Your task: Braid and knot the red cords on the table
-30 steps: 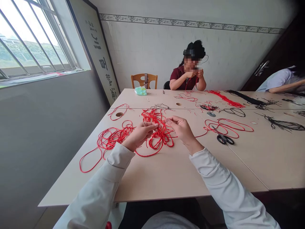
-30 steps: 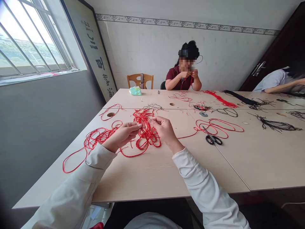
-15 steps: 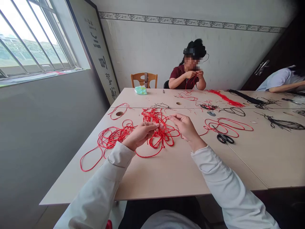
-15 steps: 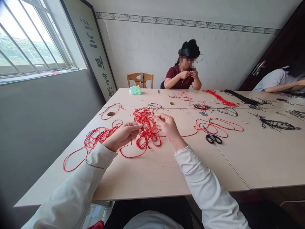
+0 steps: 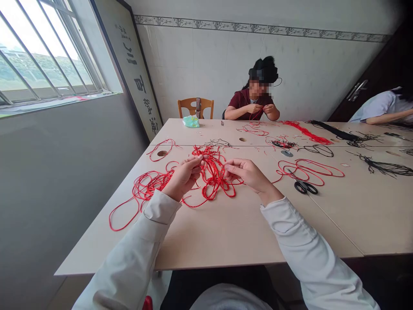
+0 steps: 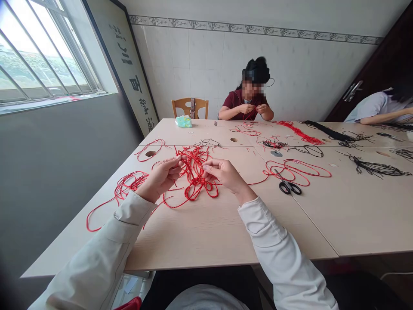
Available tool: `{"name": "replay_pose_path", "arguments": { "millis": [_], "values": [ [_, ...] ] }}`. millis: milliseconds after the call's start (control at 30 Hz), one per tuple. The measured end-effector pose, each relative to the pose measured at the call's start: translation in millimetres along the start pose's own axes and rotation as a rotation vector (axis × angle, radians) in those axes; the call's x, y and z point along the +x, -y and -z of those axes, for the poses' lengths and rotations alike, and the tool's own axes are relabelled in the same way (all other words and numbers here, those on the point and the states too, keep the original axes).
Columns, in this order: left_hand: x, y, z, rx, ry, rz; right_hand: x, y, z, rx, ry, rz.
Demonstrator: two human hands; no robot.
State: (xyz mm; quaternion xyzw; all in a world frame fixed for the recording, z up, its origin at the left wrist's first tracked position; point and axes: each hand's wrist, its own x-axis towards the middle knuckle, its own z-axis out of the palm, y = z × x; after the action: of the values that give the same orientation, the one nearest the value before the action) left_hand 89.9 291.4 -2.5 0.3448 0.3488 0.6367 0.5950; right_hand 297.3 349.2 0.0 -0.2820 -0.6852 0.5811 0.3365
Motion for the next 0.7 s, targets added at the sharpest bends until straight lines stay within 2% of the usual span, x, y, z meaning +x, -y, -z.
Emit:
{"name": "replay_pose_path", "arguments": {
  "millis": [233,467,533,633,700],
  "values": [
    [-0.5,2.4,-0.5,0.075,0.047,-0.032,-2.3,1.0,-3.5,0.016,0.027,-0.009],
    [-5.1,0.2,-5.5,0.429,0.006,-0.19,0.6,-1.6,-0.5,-0.039,-0.014,0.012],
    [-6.1,0.1,-7.2,0.534,0.007,-0.255,-1.3,0.9,-2.8,-0.073,0.023,0.008],
    [-7.4,1.9,-10.5,0.616,0.052,-0.328,-6.8,8.4,-13.2,-0.035,0.153,-0.022],
    [-8.2,4.3,-13.1,0.621,0.078,-0.344,-9.2,12.2,-22.9,0.01,0.167,0.001]
  ]
}}
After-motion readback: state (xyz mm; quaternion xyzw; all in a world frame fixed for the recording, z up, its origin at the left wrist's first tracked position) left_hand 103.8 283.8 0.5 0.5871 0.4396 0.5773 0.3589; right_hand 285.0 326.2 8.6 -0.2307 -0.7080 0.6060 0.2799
